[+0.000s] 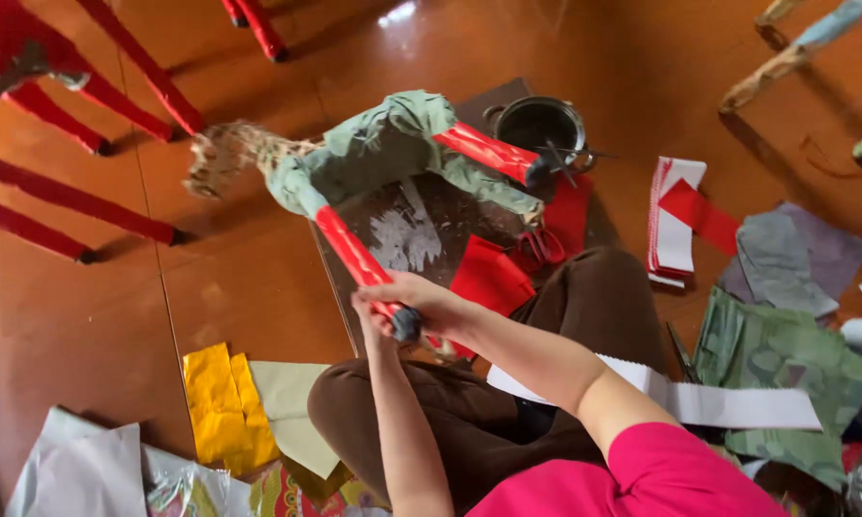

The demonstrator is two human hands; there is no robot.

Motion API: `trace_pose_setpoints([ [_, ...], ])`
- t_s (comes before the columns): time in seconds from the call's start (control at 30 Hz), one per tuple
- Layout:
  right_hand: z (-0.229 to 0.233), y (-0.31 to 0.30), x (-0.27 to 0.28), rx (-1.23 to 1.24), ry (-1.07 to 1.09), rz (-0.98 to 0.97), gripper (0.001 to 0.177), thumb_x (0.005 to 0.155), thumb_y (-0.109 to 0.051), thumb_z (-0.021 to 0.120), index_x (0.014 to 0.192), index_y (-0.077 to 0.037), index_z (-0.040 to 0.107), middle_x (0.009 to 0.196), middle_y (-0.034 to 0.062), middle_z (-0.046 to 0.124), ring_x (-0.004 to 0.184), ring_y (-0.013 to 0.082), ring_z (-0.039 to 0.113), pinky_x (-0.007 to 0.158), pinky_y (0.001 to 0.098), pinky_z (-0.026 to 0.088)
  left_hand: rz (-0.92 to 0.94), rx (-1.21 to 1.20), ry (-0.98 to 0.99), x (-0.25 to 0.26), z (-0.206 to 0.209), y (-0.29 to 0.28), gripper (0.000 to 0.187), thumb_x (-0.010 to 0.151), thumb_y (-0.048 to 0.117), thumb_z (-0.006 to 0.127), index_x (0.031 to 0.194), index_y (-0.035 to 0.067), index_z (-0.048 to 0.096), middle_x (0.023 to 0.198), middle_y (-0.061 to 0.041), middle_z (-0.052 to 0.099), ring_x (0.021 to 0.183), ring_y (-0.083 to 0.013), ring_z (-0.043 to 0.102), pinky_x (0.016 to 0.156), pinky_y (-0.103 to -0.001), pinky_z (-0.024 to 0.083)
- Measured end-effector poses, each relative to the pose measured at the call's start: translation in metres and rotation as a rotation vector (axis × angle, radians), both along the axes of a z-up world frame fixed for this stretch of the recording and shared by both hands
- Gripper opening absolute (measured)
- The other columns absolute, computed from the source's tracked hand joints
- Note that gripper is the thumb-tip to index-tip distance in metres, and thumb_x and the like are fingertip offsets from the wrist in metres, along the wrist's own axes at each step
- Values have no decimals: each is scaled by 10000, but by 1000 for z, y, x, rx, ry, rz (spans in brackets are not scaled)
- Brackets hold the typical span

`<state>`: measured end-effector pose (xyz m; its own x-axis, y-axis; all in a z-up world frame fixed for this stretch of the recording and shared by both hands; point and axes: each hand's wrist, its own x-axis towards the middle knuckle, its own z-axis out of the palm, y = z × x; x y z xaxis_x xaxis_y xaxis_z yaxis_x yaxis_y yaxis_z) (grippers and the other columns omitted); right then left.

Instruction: Decorating a giraffe-shaped paper craft by applying colored paper strips with glue

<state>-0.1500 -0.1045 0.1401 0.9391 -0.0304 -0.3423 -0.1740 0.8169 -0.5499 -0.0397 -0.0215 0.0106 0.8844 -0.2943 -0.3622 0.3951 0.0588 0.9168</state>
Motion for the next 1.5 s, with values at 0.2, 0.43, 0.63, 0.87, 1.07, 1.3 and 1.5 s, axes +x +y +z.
trace_pose_setpoints([
  [0.2, 88, -26, -74, 382, -327, 47, 367, 1030, -150, 708, 1313, 9, 535, 936, 106, 567, 650, 97, 571, 466, 237, 507, -186, -1032, 206, -27, -22, 90, 244, 1075, 349, 718, 1293, 243, 746, 1446, -168, 645, 943, -269, 660, 815, -381, 574],
  [0.43, -114, -54, -135, -154, -116, -261, 551, 1048, -313, 716, 1503, -15, 624, 1243, 125, 757, 1087, 169, 747, 963, 342, 612, -736, -1421, 132, -29, 64, 95, 741, 1064, 536, 682, 1705, 257, 437, 1264, -83, 509, 731, -182, 625, 488, -289, 554],
  [0.63, -170, -54, -178, -765, 202, -370, 270, 913, -22, 801, 1181, -40, 827, 1041, 157, 818, 793, 181, 740, 592, 275, 647, -499, -223, -41, -13, 17, 53, 821, 1104, 239, 651, 1772, 288, 177, 1324, -233, 703, 837, -289, 802, 602, -422, 702],
  [0.87, -219, -59, -156, -1252, 256, -43, 126, 975, -274, 808, 1018, -156, 822, 927, 76, 830, 918, 293, 808, 809, 404, 635, -376, 22, 53, -16, 39, 6, 573, 1063, 422, 665, 1569, 231, 476, 1204, -56, 770, 821, -159, 782, 652, -297, 660],
  [1.07, -229, -48, -148, -1401, 151, 54, 302, 969, -343, 754, 842, -73, 706, 754, 130, 748, 721, 366, 709, 695, 469, 559, -269, 104, 30, -13, 79, -5, 610, 954, 522, 747, 1421, 139, 666, 1111, 31, 787, 829, -49, 735, 752, -173, 604],
  [1.3, -182, -49, -159, -1432, 148, -52, 359, 1017, -314, 622, 830, -11, 665, 846, 181, 757, 729, 440, 650, 726, 504, 554, -380, -55, 19, 33, 67, -13, 844, 939, 678, 673, 1591, 154, 559, 1159, 26, 809, 764, -1, 735, 650, -99, 599],
  [1.5, -93, -139, -227, -1244, 172, -441, 178, 1092, -149, 628, 955, -71, 711, 733, 44, 683, 498, 113, 578, 407, 254, 466, -468, 129, -104, 29, 36, 12, 769, 1019, 675, 163, 1588, 279, 497, 1695, -73, 471, 1546, -298, 506, 1236, -560, 495],
])
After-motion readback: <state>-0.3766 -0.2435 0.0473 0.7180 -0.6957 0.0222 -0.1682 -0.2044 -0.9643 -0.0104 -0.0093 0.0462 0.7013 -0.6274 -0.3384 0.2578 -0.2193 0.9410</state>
